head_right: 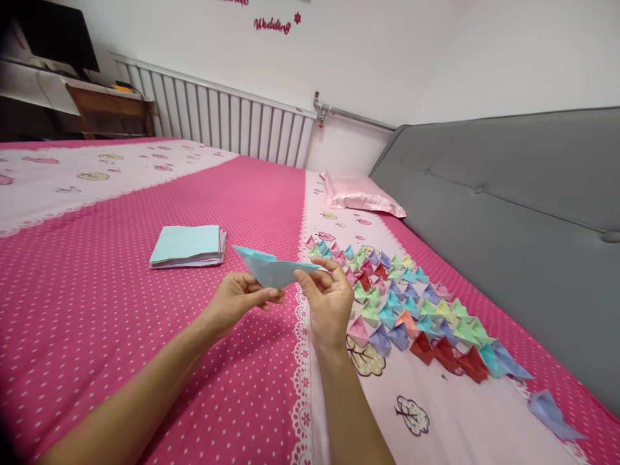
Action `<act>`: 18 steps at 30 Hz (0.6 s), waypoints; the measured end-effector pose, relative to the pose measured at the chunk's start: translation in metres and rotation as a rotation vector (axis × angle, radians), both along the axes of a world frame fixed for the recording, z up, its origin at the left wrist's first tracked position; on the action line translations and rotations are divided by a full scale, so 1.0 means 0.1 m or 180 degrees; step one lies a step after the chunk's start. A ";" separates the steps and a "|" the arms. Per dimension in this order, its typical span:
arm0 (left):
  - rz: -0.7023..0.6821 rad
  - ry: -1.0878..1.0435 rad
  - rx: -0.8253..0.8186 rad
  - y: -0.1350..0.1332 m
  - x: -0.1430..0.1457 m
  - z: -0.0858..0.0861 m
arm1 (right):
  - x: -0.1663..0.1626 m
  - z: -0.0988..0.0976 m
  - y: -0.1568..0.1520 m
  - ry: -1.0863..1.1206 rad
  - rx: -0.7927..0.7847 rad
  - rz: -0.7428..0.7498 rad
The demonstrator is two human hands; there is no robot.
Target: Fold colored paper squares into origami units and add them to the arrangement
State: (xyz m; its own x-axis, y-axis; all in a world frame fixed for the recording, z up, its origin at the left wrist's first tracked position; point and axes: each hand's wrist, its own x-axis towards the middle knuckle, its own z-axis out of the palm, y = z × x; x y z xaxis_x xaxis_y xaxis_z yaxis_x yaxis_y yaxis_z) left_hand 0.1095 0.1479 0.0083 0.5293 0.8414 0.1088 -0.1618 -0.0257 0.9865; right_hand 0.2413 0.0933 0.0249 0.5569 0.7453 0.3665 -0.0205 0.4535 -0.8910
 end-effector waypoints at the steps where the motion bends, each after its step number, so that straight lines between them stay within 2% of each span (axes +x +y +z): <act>1: 0.0009 -0.0046 -0.0010 0.00 0.00 0.00 | -0.01 -0.01 0.01 -0.0014 -0.0040 0.0167; 4: 0.0014 -0.0218 -0.0030 0.00 0.01 0.00 | -0.05 -0.07 0.04 -0.0131 -0.0226 0.0665; 6: 0.0009 -0.0281 -0.0039 0.00 0.01 -0.01 | -0.07 -0.11 0.05 -0.0216 -0.0365 0.0788; 11: 0.0004 -0.0243 -0.0073 -0.01 0.02 -0.01 | -0.04 -0.15 0.06 -0.0539 -0.0450 0.0477; 18: -0.0061 -0.0056 -0.0168 0.01 0.02 -0.03 | 0.07 -0.04 0.01 -0.0656 -0.0444 0.0039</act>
